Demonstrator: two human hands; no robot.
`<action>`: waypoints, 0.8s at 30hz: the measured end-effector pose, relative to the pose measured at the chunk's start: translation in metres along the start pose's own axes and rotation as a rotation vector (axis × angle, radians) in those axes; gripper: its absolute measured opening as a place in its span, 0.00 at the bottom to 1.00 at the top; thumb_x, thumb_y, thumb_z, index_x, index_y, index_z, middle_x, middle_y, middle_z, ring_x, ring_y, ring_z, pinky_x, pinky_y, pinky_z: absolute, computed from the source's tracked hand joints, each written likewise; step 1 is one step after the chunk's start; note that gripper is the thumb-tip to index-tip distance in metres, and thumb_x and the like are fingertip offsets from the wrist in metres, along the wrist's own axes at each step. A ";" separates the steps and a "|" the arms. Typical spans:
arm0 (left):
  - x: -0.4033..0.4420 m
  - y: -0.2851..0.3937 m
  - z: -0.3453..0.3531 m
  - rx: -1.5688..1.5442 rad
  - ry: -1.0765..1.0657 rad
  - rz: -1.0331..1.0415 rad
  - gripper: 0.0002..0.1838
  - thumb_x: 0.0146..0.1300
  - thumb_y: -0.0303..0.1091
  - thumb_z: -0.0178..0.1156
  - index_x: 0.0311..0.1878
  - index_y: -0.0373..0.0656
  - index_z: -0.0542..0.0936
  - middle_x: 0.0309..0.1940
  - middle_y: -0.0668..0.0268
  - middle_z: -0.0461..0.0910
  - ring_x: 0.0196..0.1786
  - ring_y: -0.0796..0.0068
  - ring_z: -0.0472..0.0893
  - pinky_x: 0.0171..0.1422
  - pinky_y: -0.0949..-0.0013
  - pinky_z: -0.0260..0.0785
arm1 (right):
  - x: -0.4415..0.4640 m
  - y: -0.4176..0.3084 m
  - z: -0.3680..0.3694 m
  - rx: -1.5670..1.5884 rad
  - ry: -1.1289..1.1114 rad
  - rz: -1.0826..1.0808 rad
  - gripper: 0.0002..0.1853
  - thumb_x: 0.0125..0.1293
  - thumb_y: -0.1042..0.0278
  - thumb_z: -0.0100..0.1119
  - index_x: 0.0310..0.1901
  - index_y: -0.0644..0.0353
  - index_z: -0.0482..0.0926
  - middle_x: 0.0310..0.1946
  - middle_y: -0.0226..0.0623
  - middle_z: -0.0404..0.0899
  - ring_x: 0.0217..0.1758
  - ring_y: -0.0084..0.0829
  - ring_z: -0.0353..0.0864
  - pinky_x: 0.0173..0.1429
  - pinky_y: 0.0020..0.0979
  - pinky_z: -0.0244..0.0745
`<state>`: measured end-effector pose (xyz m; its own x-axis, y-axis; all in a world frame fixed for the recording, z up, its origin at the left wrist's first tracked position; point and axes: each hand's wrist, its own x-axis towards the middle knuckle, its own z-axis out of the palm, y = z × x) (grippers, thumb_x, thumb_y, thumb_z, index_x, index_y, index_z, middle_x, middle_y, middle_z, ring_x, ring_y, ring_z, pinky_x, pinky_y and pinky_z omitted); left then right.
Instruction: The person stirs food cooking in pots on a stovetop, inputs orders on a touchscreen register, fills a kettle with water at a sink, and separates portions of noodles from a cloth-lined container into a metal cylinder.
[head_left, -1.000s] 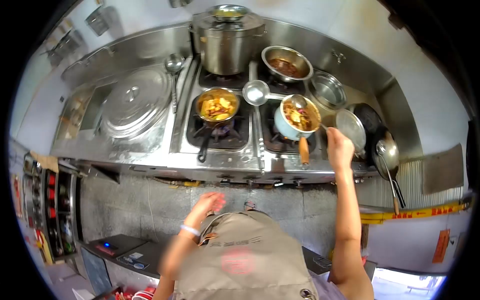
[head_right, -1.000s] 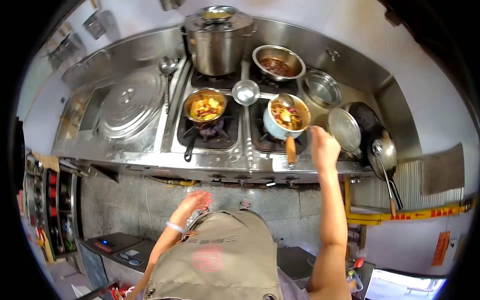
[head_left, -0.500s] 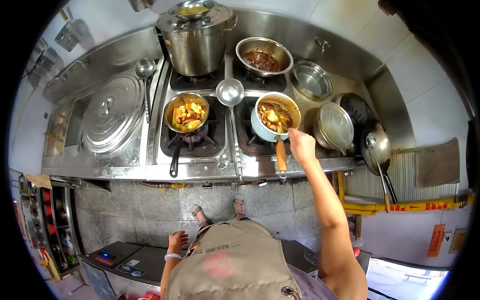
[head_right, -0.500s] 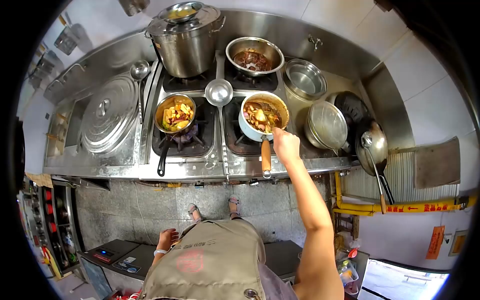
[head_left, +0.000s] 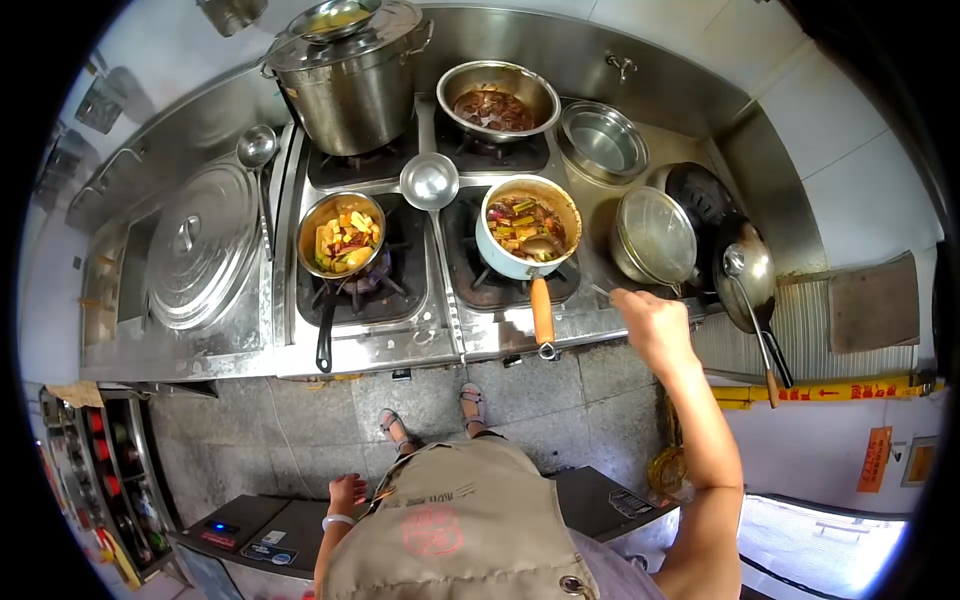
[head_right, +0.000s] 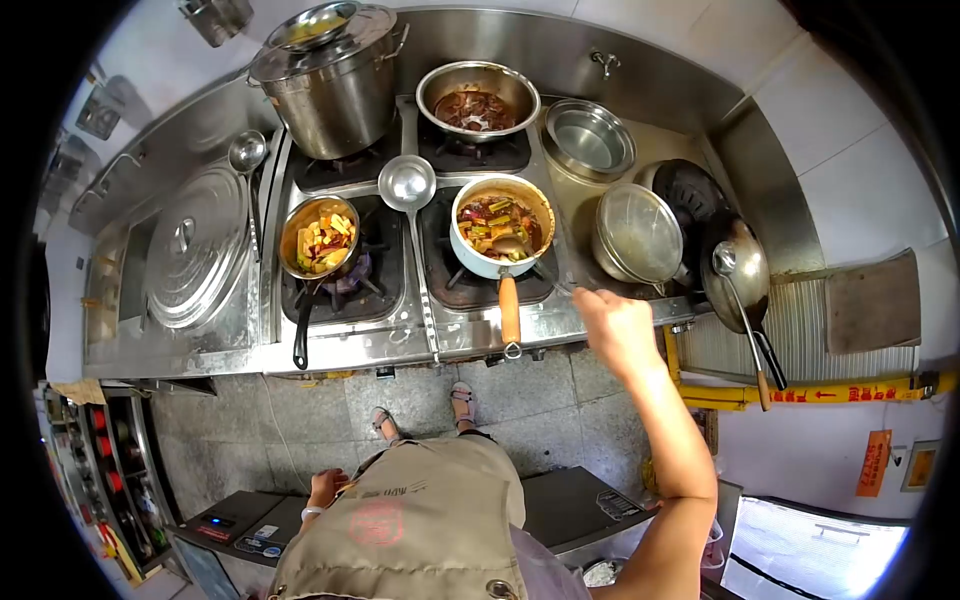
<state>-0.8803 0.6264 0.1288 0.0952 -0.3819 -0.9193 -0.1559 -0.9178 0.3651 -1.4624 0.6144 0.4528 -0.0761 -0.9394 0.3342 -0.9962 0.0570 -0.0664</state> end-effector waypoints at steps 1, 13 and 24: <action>-0.010 0.012 0.010 0.002 -0.002 -0.001 0.12 0.59 0.34 0.51 0.41 0.39 0.76 0.26 0.61 0.79 0.22 0.68 0.77 0.21 0.67 0.70 | 0.000 0.000 0.006 0.053 -0.006 -0.021 0.10 0.49 0.76 0.53 0.35 0.56 0.77 0.18 0.35 0.73 0.20 0.37 0.76 0.23 0.34 0.71; -0.013 0.019 0.016 0.133 -0.006 0.049 0.12 0.58 0.35 0.51 0.41 0.39 0.77 0.27 0.61 0.80 0.26 0.68 0.79 0.23 0.66 0.71 | 0.045 0.023 0.081 -0.106 0.006 -0.072 0.07 0.49 0.77 0.51 0.32 0.62 0.74 0.18 0.39 0.73 0.20 0.38 0.77 0.22 0.35 0.70; -0.029 0.027 -0.001 0.247 0.075 -0.036 0.10 0.59 0.31 0.50 0.40 0.36 0.75 0.26 0.58 0.79 0.21 0.67 0.77 0.18 0.66 0.69 | 0.037 -0.020 0.041 0.121 -0.053 0.096 0.03 0.54 0.77 0.50 0.27 0.61 0.74 0.19 0.45 0.76 0.22 0.46 0.76 0.24 0.41 0.70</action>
<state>-0.8863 0.6123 0.1654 0.1759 -0.3646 -0.9144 -0.3860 -0.8800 0.2766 -1.4433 0.5650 0.4280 -0.1648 -0.9484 0.2710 -0.9717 0.1089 -0.2097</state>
